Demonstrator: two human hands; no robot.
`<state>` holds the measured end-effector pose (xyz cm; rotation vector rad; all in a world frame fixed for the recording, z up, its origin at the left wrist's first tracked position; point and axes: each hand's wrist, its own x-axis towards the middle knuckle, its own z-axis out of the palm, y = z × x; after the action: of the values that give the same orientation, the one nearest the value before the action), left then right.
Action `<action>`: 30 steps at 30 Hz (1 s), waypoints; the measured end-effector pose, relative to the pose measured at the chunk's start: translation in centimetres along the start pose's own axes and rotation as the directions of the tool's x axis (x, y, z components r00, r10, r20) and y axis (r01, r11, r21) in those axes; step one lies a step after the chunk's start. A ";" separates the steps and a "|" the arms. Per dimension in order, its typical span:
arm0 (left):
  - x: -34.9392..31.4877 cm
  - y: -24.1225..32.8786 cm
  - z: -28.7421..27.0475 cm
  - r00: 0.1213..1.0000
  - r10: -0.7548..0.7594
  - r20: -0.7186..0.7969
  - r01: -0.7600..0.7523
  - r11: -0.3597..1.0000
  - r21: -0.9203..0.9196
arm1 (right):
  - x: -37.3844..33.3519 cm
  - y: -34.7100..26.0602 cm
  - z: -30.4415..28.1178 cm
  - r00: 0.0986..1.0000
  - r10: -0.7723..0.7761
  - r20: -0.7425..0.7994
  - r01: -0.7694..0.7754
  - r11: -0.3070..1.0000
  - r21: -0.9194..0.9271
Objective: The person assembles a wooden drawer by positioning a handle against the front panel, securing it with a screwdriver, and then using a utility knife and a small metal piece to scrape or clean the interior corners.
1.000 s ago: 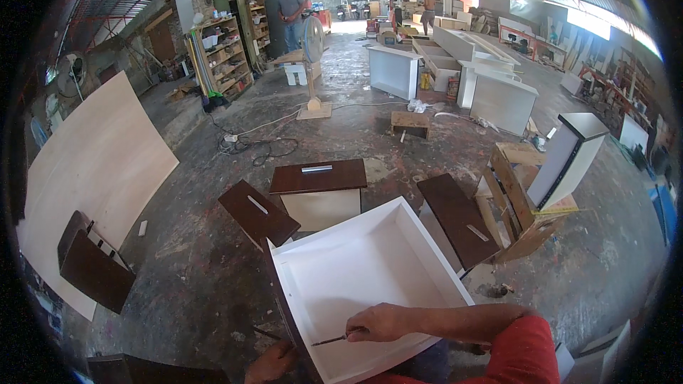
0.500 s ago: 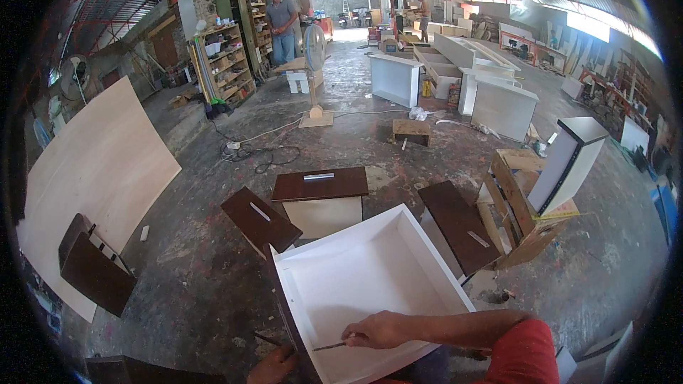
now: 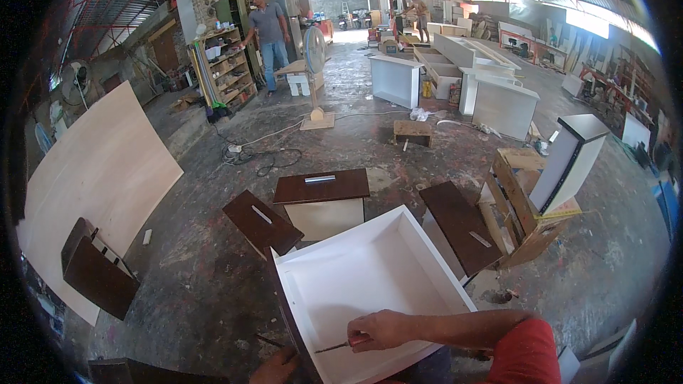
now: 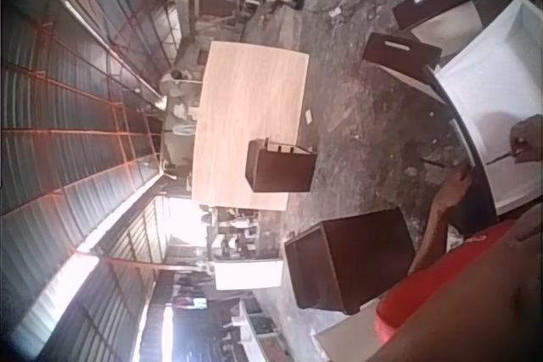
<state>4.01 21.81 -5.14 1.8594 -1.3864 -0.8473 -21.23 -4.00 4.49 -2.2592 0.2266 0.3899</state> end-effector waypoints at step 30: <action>-0.2 -0.1 -0.5 0.986 -0.121 0.113 0.127 0.991 -0.050 | 0.4 -1.1 -0.1 0.999 0.044 0.015 -0.044 0.999 0.020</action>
<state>4.41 22.13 -4.93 1.8956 -1.3081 -1.0543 -20.52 -3.36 5.21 -2.2343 0.2723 0.4251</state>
